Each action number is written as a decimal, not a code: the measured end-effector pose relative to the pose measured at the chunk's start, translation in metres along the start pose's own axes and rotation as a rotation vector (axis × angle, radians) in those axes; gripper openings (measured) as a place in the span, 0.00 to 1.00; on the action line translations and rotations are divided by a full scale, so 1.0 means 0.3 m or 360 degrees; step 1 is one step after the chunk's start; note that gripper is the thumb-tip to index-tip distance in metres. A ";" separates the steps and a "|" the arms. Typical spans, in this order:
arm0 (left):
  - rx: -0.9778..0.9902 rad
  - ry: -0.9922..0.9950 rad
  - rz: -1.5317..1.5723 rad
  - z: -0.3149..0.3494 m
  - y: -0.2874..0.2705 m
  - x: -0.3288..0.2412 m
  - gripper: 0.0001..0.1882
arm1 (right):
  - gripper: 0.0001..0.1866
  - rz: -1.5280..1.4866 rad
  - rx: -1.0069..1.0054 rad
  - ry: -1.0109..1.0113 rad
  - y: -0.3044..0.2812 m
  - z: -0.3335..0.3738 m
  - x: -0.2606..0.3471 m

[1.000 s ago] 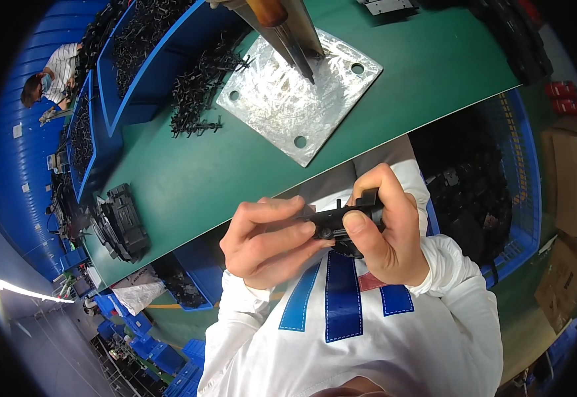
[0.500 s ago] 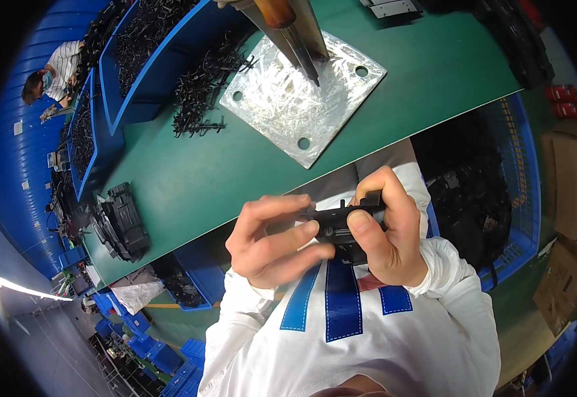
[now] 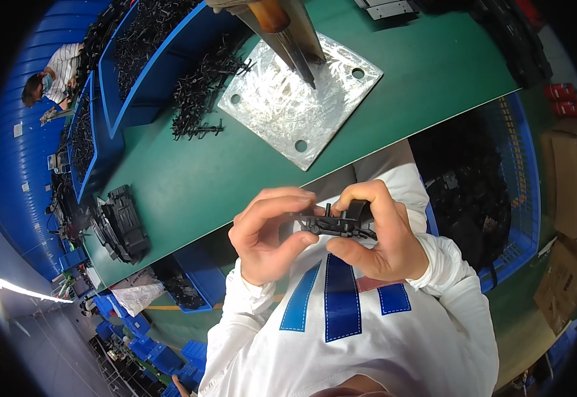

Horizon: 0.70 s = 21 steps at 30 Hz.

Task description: Assembling parts of a toy truck and using a pneumatic screwdriver to secure them.

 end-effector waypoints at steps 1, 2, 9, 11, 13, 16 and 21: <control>0.0002 -0.0001 -0.0002 0.002 -0.001 0.002 0.22 | 0.24 0.0039 0.0021 -0.0031 0.003 -0.002 0.009; -0.0016 -0.0039 0.0066 0.004 -0.004 0.010 0.23 | 0.24 0.0037 0.0020 -0.0031 0.001 -0.003 0.011; -0.0051 -0.0114 0.0203 0.015 -0.010 0.042 0.24 | 0.26 0.0041 0.0158 0.0041 0.011 0.000 0.004; -0.0067 -0.0155 0.0229 0.021 -0.017 0.052 0.24 | 0.26 0.0040 0.0169 0.0074 0.011 0.003 0.001; -0.0084 -0.0195 0.0256 0.027 -0.023 0.060 0.23 | 0.27 0.0018 0.0209 0.0152 0.016 0.004 -0.009; -0.0099 -0.0212 0.0258 0.029 -0.028 0.063 0.23 | 0.27 0.0041 0.0217 0.0115 0.018 0.000 -0.001; -0.0108 -0.0213 0.0250 0.031 -0.023 0.069 0.23 | 0.26 0.0071 0.0150 0.0065 0.010 -0.010 0.001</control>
Point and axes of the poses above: each hand's wrist, its own z-axis away from the middle knuckle, its own y-axis out of the palm, x = y × z, the point moved 9 cm from there along -z, towards the middle knuckle, and after that the axes turned 6 degrees about y, right-handed, at the moved point
